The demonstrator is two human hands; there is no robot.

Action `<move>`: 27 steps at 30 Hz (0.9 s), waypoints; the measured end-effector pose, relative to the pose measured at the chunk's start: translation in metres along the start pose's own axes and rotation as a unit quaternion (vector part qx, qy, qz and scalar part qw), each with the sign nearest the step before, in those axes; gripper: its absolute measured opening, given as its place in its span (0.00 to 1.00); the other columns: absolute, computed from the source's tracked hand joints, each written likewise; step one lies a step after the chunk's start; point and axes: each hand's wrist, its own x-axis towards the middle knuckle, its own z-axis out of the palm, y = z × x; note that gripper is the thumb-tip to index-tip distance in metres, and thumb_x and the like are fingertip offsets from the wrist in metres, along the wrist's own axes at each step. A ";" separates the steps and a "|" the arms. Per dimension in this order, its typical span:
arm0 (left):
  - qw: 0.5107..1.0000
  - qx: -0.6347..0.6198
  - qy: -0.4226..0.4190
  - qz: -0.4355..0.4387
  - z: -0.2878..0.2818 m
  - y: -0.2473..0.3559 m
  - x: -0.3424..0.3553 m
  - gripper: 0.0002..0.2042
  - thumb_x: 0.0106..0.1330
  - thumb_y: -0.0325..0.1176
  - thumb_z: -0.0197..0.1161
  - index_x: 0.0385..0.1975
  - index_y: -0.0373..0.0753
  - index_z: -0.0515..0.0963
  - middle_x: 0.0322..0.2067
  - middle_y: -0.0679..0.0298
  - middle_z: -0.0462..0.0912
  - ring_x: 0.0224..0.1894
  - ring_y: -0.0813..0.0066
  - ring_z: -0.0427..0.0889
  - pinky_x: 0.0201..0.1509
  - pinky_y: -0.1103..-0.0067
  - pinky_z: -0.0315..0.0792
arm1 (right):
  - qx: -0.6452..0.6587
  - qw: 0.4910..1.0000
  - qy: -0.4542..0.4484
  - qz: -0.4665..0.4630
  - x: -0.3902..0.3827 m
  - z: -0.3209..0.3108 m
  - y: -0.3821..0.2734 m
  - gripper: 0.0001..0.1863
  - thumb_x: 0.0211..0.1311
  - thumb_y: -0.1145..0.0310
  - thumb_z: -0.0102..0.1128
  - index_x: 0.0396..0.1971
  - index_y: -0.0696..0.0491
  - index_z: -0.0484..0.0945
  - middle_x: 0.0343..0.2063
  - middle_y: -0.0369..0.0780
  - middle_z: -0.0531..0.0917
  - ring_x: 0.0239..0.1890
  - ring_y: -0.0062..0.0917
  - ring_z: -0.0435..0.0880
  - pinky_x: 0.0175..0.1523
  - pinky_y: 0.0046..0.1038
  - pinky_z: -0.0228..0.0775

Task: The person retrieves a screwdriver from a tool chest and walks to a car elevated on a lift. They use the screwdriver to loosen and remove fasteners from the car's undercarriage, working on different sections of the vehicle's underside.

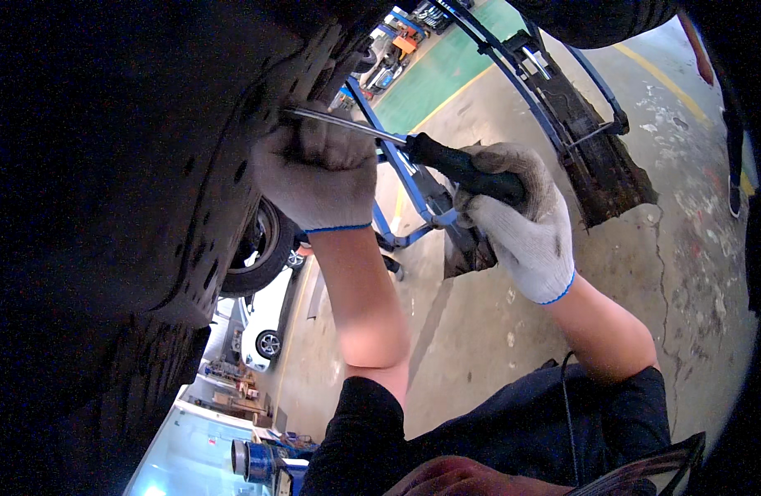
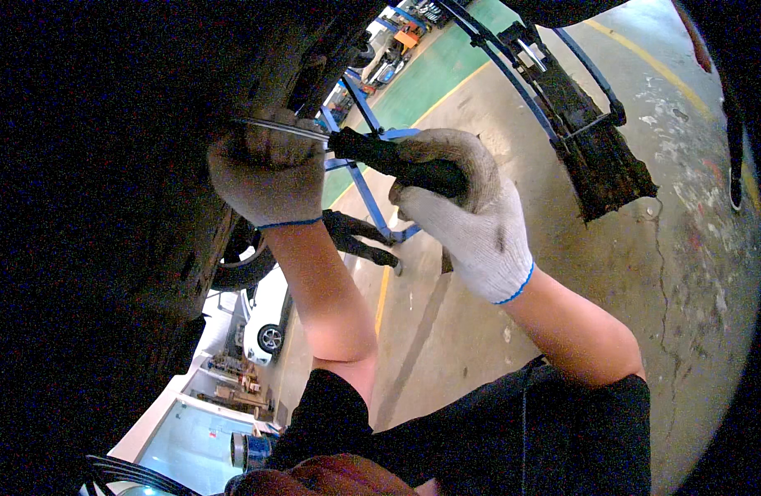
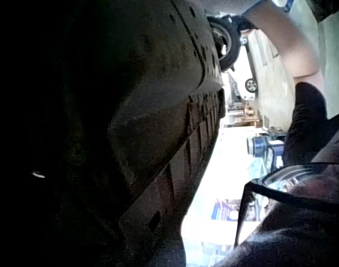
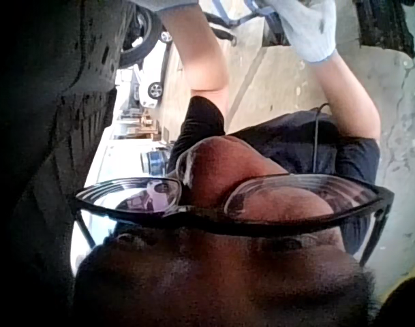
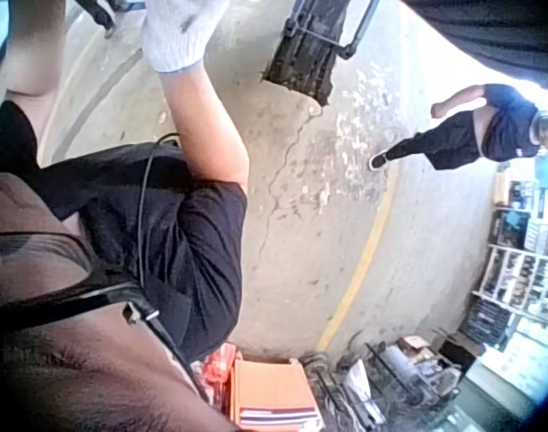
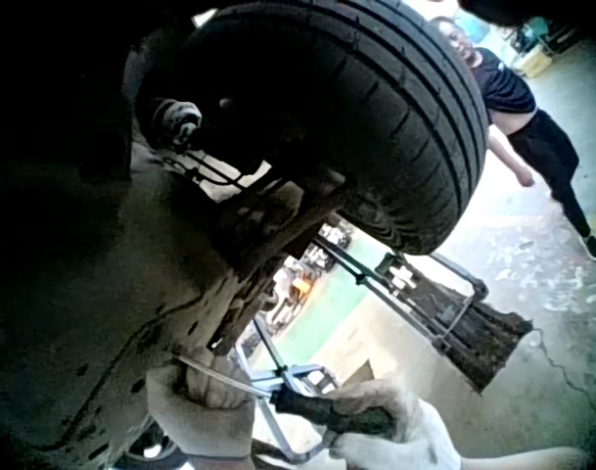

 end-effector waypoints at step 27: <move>0.899 0.393 0.192 0.012 -0.061 -0.017 0.082 0.15 0.76 0.39 0.62 0.25 0.42 0.75 0.19 0.69 0.68 0.17 0.77 0.60 0.23 0.76 0.52 | 0.067 0.995 -0.073 -0.021 0.113 -0.022 0.081 0.29 0.71 0.73 0.59 0.69 0.60 0.63 0.53 0.48 0.81 0.46 0.24 0.80 0.52 0.25 0.78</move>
